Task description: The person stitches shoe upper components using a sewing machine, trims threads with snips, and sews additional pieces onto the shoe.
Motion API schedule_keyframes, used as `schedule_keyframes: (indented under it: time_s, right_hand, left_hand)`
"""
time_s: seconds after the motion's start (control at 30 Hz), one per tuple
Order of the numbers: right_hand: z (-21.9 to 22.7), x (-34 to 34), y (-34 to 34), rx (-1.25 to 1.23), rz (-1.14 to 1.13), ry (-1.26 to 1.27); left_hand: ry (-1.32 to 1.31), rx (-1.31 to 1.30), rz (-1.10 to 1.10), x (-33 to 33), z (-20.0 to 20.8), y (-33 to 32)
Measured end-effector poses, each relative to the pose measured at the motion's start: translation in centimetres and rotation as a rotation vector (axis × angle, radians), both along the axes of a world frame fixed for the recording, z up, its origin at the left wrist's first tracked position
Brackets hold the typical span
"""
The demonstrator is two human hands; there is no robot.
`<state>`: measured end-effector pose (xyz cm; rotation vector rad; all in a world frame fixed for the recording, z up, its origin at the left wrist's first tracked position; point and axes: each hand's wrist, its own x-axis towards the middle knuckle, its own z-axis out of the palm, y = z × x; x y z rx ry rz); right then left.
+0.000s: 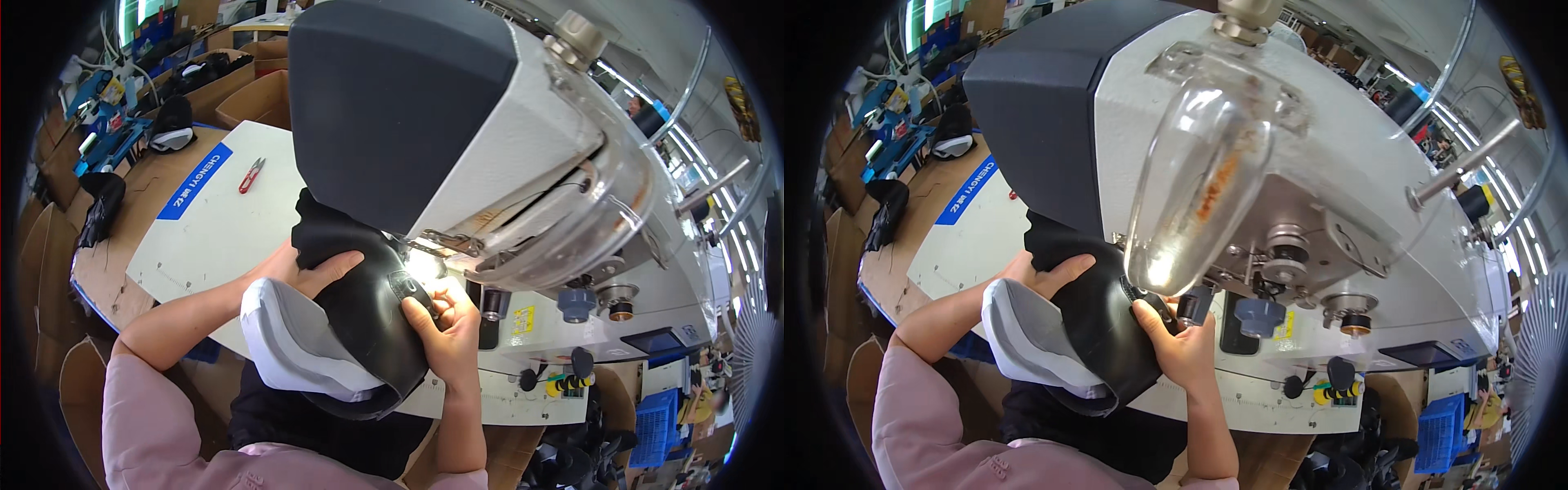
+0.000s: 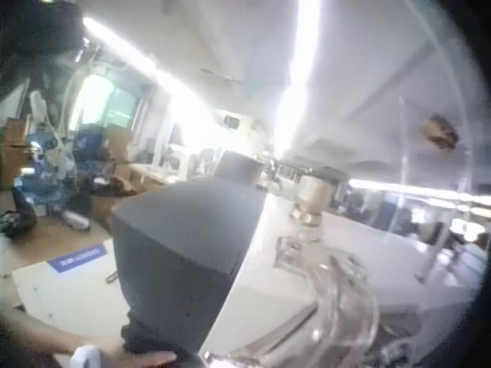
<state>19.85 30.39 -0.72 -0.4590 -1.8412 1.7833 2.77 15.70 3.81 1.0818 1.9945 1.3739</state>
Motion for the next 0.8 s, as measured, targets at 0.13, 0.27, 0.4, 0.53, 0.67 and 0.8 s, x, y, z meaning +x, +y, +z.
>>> schedule_keyframes:
  time_s: [0.13,0.27,0.4,0.53,0.67,0.8]
  right_hand:
    - [-0.6,-0.4,-1.1,-0.058,-0.066,-0.005]
    - [-1.7,-0.7,-1.2,0.036,-0.191,0.012]
    - [-2.5,-1.4,-2.7,-0.009,-0.312,0.041]
    - [-3.1,-2.2,-3.6,0.011,-0.464,0.063]
    - [-2.3,-4.1,-7.0,-0.207,-0.516,0.216]
    - [-2.6,-5.0,-6.9,-0.101,-0.58,0.255]
  left_hand:
    - [-0.063,-0.06,-0.007,-0.8,0.3,0.4]
    - [-0.07,-0.164,0.094,-2.3,-1.5,1.8]
    - [0.174,-0.191,-0.075,-3.7,-1.2,2.7]
    - [0.334,-0.112,-0.018,-4.3,1.2,4.3]
    - [0.48,-0.017,0.031,-4.6,2.5,4.7]
    - [0.632,0.061,0.103,-3.6,3.9,4.6]
